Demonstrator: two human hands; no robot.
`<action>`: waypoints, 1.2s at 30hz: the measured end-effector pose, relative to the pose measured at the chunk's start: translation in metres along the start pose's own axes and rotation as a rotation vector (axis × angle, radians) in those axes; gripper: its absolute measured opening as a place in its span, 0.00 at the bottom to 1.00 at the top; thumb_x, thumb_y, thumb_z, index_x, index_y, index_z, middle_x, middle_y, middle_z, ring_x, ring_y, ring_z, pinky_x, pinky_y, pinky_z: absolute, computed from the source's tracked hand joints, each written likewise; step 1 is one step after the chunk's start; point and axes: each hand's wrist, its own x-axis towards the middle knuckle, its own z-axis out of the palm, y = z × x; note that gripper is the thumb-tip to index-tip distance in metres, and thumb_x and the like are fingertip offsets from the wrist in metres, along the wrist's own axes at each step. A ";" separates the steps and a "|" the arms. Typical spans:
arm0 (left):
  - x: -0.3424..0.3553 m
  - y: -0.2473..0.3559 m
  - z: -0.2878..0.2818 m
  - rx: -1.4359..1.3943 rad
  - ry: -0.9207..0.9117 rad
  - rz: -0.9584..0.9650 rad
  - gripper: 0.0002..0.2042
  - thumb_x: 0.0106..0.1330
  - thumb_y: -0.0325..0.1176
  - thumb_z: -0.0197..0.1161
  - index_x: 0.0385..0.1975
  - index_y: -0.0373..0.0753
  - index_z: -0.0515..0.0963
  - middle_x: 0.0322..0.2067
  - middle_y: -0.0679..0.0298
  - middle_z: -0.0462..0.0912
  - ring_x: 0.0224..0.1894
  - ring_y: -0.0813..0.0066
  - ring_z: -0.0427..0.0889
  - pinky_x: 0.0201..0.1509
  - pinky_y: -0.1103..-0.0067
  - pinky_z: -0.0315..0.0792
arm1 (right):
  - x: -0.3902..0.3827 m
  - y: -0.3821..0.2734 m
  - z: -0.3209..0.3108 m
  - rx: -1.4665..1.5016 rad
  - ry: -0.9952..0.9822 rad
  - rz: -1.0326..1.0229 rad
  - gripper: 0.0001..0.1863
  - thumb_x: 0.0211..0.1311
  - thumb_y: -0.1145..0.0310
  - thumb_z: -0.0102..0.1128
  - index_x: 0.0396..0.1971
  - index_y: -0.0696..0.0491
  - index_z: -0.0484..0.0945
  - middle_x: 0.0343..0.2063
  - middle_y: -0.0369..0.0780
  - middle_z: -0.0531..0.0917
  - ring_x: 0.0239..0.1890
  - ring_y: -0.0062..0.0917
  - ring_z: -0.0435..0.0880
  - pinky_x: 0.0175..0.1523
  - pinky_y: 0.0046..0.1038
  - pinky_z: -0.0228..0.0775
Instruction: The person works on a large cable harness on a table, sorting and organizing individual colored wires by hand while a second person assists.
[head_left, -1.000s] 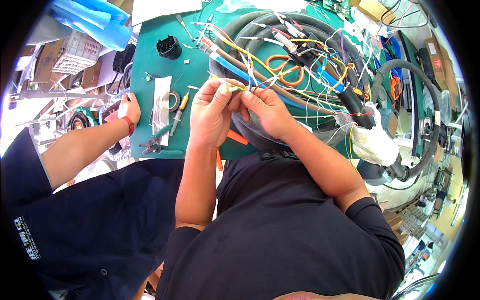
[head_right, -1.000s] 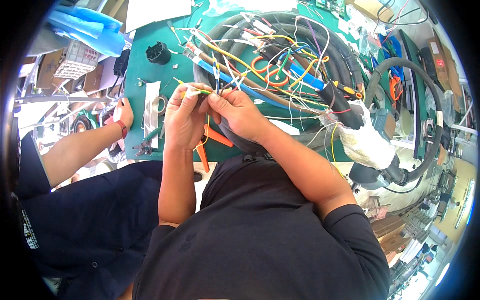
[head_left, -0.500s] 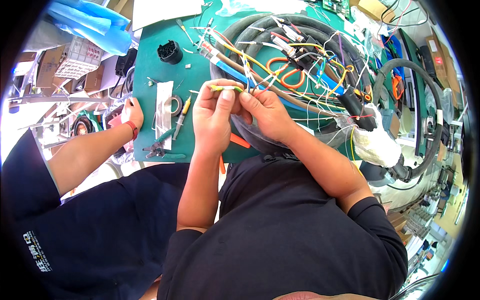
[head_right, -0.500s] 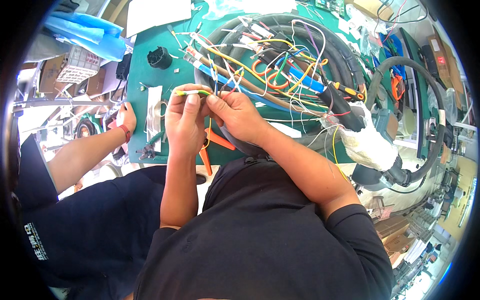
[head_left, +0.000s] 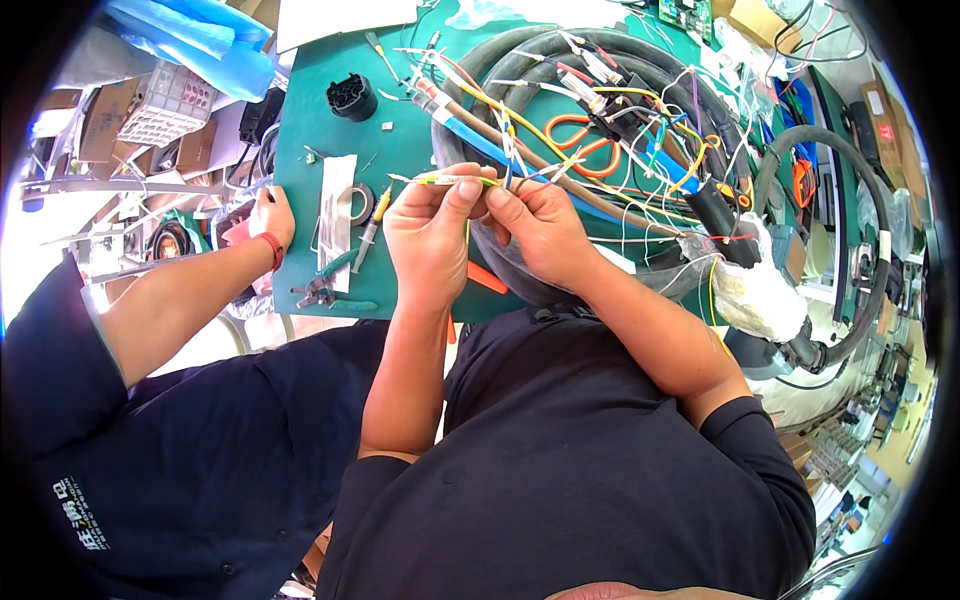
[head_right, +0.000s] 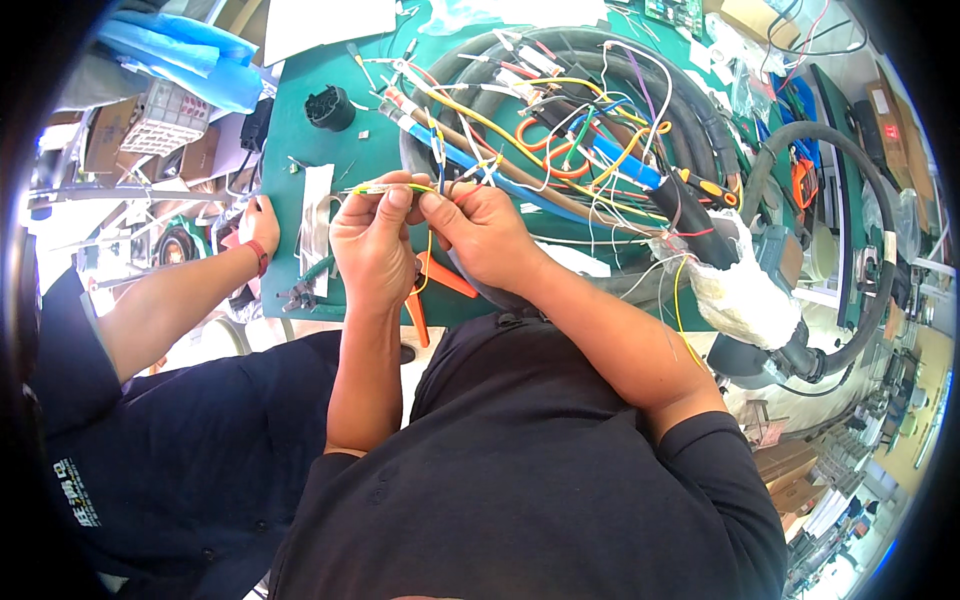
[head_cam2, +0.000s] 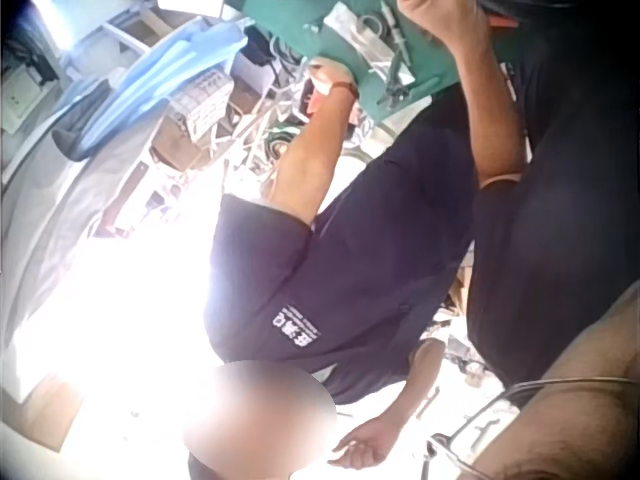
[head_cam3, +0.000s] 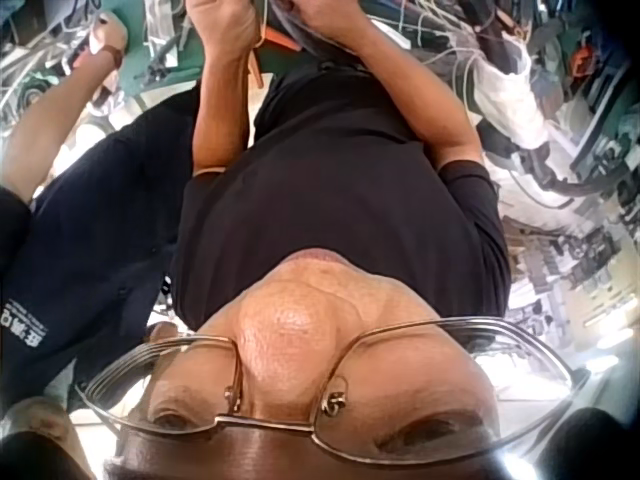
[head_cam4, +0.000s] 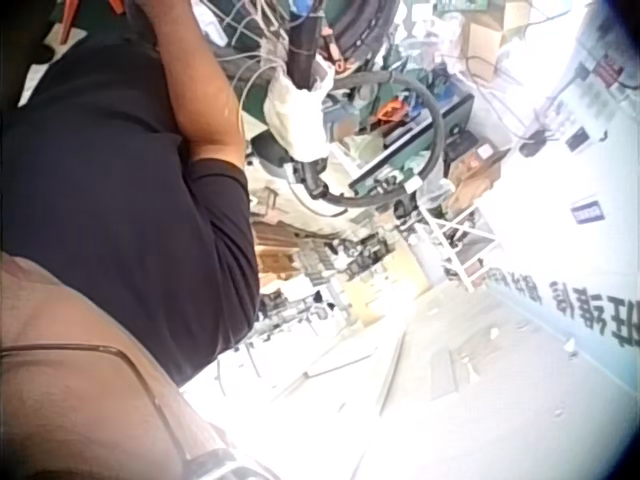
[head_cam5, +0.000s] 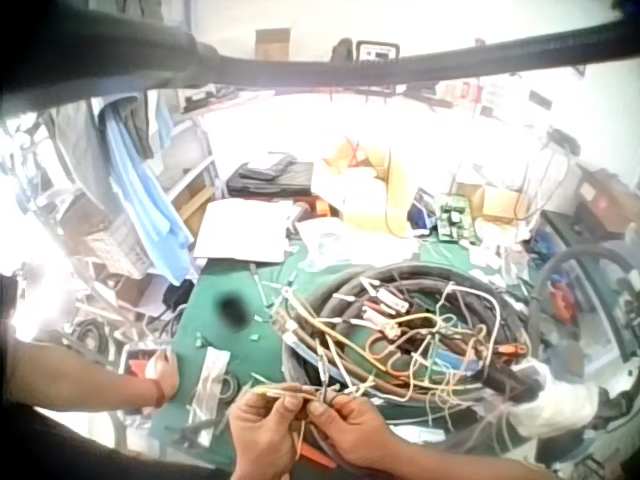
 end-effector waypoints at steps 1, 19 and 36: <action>-0.001 0.001 0.000 0.000 -0.013 -0.008 0.09 0.64 0.28 0.64 0.39 0.30 0.79 0.35 0.54 0.84 0.32 0.75 0.81 0.37 0.82 0.75 | 0.000 0.000 0.000 0.008 -0.002 -0.001 0.15 0.71 0.61 0.51 0.32 0.57 0.80 0.18 0.27 0.70 0.21 0.09 0.63 0.25 0.17 0.55; 0.009 0.026 0.015 0.169 -0.043 -0.332 0.11 0.63 0.30 0.65 0.40 0.30 0.78 0.30 0.64 0.81 0.28 0.84 0.77 0.31 0.87 0.70 | -0.004 -0.009 -0.004 -0.065 -0.148 0.135 0.17 0.73 0.60 0.48 0.39 0.58 0.80 0.26 0.31 0.79 0.28 0.09 0.71 0.35 0.18 0.66; 0.008 0.015 0.007 0.125 -0.058 -0.287 0.08 0.63 0.28 0.64 0.34 0.30 0.74 0.27 0.60 0.79 0.23 0.77 0.77 0.21 0.80 0.73 | -0.004 0.010 -0.009 -0.075 -0.128 0.046 0.19 0.74 0.58 0.43 0.26 0.54 0.73 0.20 0.31 0.74 0.24 0.13 0.68 0.32 0.20 0.62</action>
